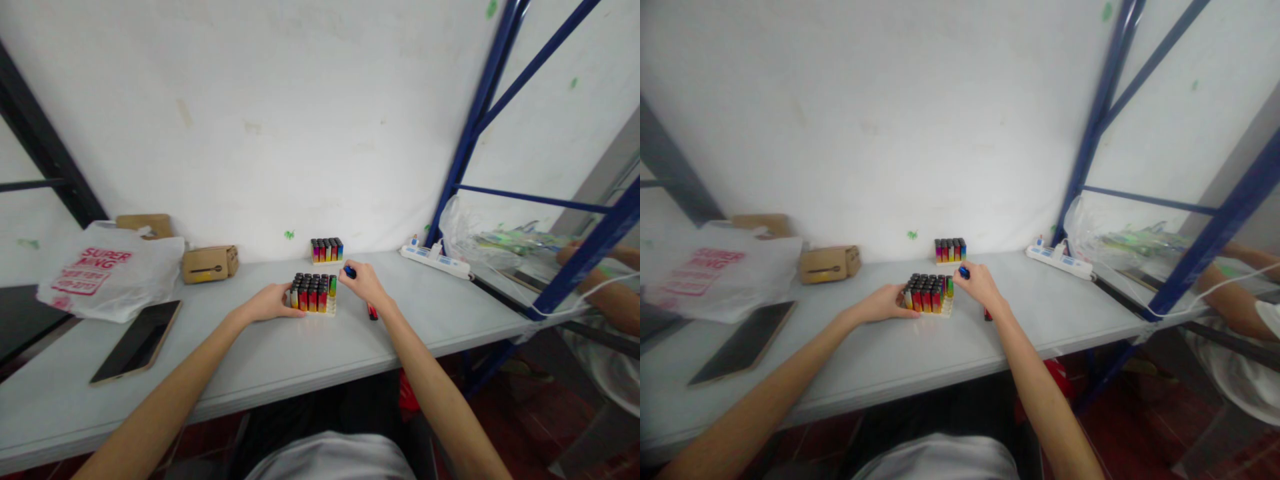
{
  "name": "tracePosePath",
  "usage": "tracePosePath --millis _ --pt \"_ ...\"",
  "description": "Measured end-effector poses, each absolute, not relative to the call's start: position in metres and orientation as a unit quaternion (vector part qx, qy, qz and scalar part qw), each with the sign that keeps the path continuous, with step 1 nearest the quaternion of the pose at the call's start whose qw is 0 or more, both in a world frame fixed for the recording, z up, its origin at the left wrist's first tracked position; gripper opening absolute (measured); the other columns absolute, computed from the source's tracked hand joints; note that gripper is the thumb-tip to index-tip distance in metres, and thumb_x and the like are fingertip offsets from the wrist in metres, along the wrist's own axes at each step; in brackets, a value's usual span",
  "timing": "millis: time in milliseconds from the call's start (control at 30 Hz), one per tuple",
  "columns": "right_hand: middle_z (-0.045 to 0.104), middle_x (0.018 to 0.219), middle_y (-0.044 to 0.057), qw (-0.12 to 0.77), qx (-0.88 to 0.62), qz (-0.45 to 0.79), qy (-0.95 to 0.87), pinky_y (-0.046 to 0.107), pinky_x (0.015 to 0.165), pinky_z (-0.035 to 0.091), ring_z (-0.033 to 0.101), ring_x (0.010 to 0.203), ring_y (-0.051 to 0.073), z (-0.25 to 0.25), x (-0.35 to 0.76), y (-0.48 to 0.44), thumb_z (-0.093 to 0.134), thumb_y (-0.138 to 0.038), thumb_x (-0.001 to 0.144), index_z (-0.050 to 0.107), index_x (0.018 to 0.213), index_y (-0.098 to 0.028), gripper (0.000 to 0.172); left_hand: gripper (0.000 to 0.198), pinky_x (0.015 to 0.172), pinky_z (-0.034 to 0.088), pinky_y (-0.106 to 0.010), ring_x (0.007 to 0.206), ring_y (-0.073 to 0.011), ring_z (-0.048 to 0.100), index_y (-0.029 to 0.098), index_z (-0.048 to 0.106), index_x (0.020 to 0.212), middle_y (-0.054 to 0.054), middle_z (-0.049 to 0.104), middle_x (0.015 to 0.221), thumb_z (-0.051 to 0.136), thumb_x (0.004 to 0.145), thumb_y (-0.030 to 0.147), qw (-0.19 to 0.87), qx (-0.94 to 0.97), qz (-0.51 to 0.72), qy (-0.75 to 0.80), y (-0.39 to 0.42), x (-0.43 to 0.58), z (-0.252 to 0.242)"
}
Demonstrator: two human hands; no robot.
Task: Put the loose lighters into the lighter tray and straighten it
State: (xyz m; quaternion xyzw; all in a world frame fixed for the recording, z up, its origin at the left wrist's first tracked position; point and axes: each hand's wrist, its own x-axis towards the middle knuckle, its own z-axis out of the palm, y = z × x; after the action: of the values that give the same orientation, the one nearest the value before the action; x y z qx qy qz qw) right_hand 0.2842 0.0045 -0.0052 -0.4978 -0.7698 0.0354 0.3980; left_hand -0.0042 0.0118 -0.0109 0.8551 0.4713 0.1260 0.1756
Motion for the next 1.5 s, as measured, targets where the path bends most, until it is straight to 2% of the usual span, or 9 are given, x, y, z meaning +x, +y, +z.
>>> tracePosePath --millis 167,300,433,633,867,1000,1167,1367,1500 --pt "0.059 0.068 -0.003 0.416 -0.48 0.058 -0.77 0.023 0.063 0.033 0.046 0.059 0.012 -0.006 0.285 0.005 0.052 -0.027 0.086 0.065 0.086 -0.018 0.016 0.075 0.055 0.036 -0.028 0.063 -0.0205 0.057 0.018 0.065 0.107 0.002 0.062 0.069 0.07 0.064 0.078 0.175 0.858 0.127 0.466 0.012 -0.004 -0.01" --pt "0.062 0.073 0.0 0.441 -0.491 0.047 -0.75 0.024 0.068 0.036 0.052 0.064 0.014 -0.007 0.286 0.006 0.049 -0.039 0.095 0.065 0.093 -0.018 0.026 0.075 0.054 0.035 -0.028 0.062 -0.0206 0.057 0.018 0.064 0.108 0.002 0.061 0.067 0.07 0.064 0.078 0.173 0.858 0.122 0.467 0.013 -0.005 -0.012" --pt "0.066 0.078 0.002 0.404 -0.494 0.059 -0.768 0.025 0.068 0.038 0.057 0.069 0.017 -0.008 0.288 0.008 0.046 -0.048 0.1 0.063 0.102 -0.019 0.033 0.077 0.057 0.037 -0.028 0.064 -0.0218 0.059 0.017 0.065 0.11 0.0 0.064 0.073 0.071 0.064 0.078 0.169 0.859 0.123 0.467 0.013 -0.005 -0.012" --pt "0.068 0.084 0.006 0.328 -0.43 0.086 -0.837 0.026 0.073 0.042 0.06 0.076 0.017 -0.006 0.287 0.011 0.043 -0.038 0.104 0.066 0.091 -0.017 0.033 0.076 0.058 0.038 -0.028 0.066 -0.0217 0.059 0.018 0.065 0.113 0.0 0.064 0.073 0.071 0.065 0.078 0.163 0.861 0.123 0.465 0.011 -0.003 -0.011" --pt "0.068 0.09 0.009 0.36 -0.415 0.03 -0.835 0.028 0.079 0.046 0.061 0.082 0.018 0.004 0.297 0.013 0.052 -0.04 0.102 0.074 0.095 -0.016 0.034 0.078 0.061 0.041 -0.028 0.069 -0.0219 0.062 0.018 0.066 0.116 -0.002 0.069 0.081 0.072 0.065 0.077 0.161 0.864 0.132 0.458 0.011 -0.004 -0.011" --pt "0.071 0.09 0.009 0.338 -0.429 0.039 -0.837 0.028 0.076 0.046 0.061 0.076 0.018 0.015 0.305 0.005 0.056 -0.043 0.1 0.077 0.093 -0.017 0.034 0.079 0.062 0.041 -0.028 0.069 -0.0226 0.063 0.018 0.066 0.117 -0.002 0.069 0.08 0.071 0.066 0.078 0.16 0.864 0.128 0.459 0.011 -0.003 -0.011" --pt "0.074 0.08 0.006 0.315 -0.442 0.115 -0.832 0.027 0.067 0.045 0.063 0.067 0.016 0.027 0.308 -0.007 0.061 -0.042 0.096 0.076 0.095 -0.015 0.031 0.08 0.059 0.041 -0.028 0.069 -0.0232 0.063 0.018 0.066 0.118 -0.002 0.069 0.079 0.07 0.065 0.079 0.165 0.862 0.126 0.462 0.011 -0.004 -0.011" --pt "0.073 0.075 0.003 0.292 -0.402 0.256 -0.83 0.026 0.069 0.05 0.067 0.069 0.017 0.023 0.308 -0.008 0.069 -0.035 0.087 0.072 0.099 -0.015 0.024 0.079 0.059 0.04 -0.028 0.069 -0.0227 0.062 0.018 0.065 0.116 -0.002 0.068 0.079 0.071 0.066 0.078 0.163 0.862 0.128 0.463 0.01 -0.004 -0.011" --pt "0.074 0.079 0.004 0.288 -0.427 0.23 -0.825 0.026 0.069 0.05 0.068 0.073 0.017 0.019 0.304 -0.004 0.071 -0.031 0.085 0.07 0.097 -0.016 0.02 0.077 0.058 0.039 -0.027 0.067 -0.0217 0.061 0.019 0.065 0.116 0.0 0.065 0.075 0.07 0.066 0.078 0.161 0.863 0.128 0.461 0.009 -0.003 -0.01"
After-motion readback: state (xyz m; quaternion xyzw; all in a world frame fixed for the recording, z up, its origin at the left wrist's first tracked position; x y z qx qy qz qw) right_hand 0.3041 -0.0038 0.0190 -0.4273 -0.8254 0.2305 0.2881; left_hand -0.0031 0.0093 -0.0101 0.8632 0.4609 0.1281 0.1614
